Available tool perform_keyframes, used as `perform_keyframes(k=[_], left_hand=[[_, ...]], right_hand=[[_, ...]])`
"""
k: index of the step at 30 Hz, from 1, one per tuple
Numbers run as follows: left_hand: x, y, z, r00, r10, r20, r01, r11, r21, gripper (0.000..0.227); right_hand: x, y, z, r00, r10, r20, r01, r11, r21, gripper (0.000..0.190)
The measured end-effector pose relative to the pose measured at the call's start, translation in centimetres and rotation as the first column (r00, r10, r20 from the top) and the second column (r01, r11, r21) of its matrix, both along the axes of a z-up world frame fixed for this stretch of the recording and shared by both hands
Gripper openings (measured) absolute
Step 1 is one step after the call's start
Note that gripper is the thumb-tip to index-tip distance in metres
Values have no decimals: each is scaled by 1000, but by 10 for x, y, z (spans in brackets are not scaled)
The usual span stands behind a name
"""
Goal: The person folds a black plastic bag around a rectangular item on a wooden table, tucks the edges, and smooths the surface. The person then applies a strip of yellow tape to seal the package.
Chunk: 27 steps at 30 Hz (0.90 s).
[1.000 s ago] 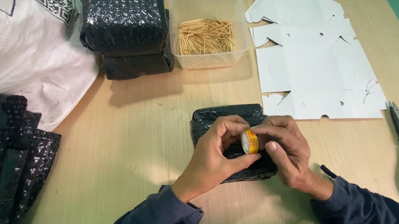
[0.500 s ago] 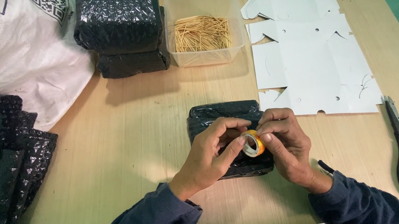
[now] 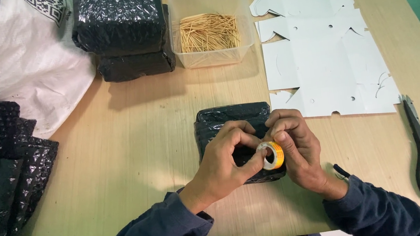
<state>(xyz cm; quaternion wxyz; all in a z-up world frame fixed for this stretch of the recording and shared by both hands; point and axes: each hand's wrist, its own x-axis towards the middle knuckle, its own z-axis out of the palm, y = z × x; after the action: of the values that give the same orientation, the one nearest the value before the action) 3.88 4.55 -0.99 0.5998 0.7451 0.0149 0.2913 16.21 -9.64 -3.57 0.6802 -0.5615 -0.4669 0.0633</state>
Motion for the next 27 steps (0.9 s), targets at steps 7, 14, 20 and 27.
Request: perform_keyframes(k=[7,14,20,27], left_hand=[[-2,-1,-1,1000,-23,-14,23,999,29,16],[-3,-3,2,999,42,-4,-42,997,67,26],[-3,0,8,1000,-12,23,10,997,80,20],[0,-4,4,999,3,53,-8,995,100,21]], right_hand=[[1,1,5,997,-2,75,5,999,-45,17],[1,0,9,995,18,99,-9,996,-90,19],[-2,3,12,992,-1,128,10,997,-73,15],[0,3,10,996,23,81,-18,998,-63,17]])
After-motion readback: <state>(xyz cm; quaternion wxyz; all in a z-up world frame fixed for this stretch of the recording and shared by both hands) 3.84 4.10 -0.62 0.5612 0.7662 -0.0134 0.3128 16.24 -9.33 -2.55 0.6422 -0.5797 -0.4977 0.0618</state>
